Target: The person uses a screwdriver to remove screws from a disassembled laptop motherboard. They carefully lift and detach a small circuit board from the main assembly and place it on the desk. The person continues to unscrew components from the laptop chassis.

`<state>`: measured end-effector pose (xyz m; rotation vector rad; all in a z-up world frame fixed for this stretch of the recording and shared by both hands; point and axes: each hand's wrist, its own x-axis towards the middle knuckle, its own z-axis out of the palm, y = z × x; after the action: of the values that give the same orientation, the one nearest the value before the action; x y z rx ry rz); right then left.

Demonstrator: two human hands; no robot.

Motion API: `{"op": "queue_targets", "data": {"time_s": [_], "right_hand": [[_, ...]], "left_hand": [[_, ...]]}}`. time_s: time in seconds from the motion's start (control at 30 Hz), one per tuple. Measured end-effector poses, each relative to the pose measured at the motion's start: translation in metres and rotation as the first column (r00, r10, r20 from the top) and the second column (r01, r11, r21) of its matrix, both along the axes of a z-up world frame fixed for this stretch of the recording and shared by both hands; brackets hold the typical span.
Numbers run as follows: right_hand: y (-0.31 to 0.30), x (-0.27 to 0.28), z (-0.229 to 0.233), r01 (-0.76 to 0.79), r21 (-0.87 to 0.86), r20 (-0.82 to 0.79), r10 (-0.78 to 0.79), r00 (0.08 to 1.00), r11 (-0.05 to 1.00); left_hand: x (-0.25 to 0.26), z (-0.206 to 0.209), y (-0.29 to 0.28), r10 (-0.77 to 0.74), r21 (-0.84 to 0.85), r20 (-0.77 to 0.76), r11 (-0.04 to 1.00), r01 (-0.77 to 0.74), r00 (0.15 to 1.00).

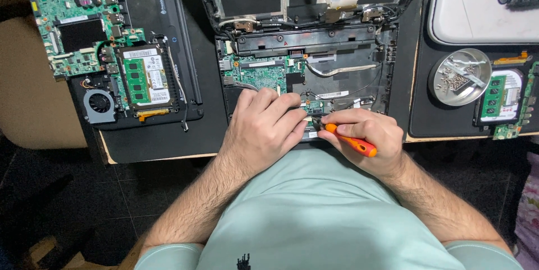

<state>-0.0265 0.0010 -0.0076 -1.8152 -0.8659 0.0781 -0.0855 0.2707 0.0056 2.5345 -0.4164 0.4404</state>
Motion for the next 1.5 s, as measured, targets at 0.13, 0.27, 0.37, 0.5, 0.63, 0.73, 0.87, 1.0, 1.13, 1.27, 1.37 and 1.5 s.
{"op": "queue_targets", "data": {"time_s": [0.13, 0.27, 0.37, 0.5, 0.63, 0.73, 0.87, 1.0, 1.13, 1.27, 1.37, 1.5], "right_hand": [[0.001, -0.002, -0.001, 0.007, -0.011, 0.028, -0.007, 1.0, 1.0], [0.007, 0.001, 0.005, 0.036, 0.021, 0.078, -0.038, 0.996, 0.999], [0.007, 0.003, 0.002, 0.035, 0.068, 0.076, -0.04, 0.996, 0.997], [0.001, 0.001, -0.006, 0.032, 0.136, 0.062, -0.041, 0.997, 0.99], [-0.004, 0.003, -0.011, 0.022, 0.222, 0.047, -0.033, 0.998, 0.975], [-0.008, 0.006, -0.013, 0.002, 0.285, 0.031, -0.011, 0.999, 0.959], [-0.013, 0.006, -0.01, 0.036, 0.381, -0.087, -0.003, 0.996, 0.924], [-0.02, -0.004, 0.008, 0.104, 0.437, -0.192, -0.02, 0.981, 0.894], [-0.036, -0.002, 0.01, 0.164, 0.333, -0.078, -0.146, 0.986, 0.929], [-0.034, 0.007, 0.042, 0.181, 0.133, 0.283, -0.212, 0.935, 0.975], [-0.038, 0.008, 0.049, 0.22, 0.136, 0.406, -0.257, 0.877, 0.966], [-0.046, 0.009, 0.047, 0.219, 0.15, 0.437, -0.264, 0.86, 0.964]], "left_hand": [[0.0, 0.001, 0.0, 0.003, 0.007, 0.004, 1.0, -0.003, 1.0], [0.0, 0.002, -0.001, 0.011, 0.013, 0.006, 1.0, -0.012, 1.0], [0.001, 0.003, -0.001, 0.015, -0.012, -0.004, 1.0, -0.015, 1.0], [0.002, 0.007, -0.005, 0.02, -0.024, 0.007, 1.0, -0.02, 1.0], [0.003, 0.004, -0.012, 0.024, 0.005, 0.007, 1.0, -0.024, 1.0], [0.006, 0.005, -0.016, 0.039, -0.043, -0.015, 0.998, -0.04, 0.999], [0.008, 0.008, -0.016, 0.098, -0.094, -0.028, 0.99, -0.101, 0.995], [0.007, 0.013, -0.013, 0.145, -0.191, -0.01, 0.971, -0.144, 0.989], [0.009, 0.035, -0.017, 0.103, -0.304, 0.088, 0.95, -0.071, 0.991], [0.007, 0.048, -0.031, 0.012, -0.302, 0.194, 0.952, 0.048, 0.981], [0.009, 0.048, -0.038, -0.062, -0.28, 0.227, 0.952, 0.126, 0.972], [0.012, 0.049, -0.051, -0.122, -0.27, 0.241, 0.944, 0.187, 0.963]]}}
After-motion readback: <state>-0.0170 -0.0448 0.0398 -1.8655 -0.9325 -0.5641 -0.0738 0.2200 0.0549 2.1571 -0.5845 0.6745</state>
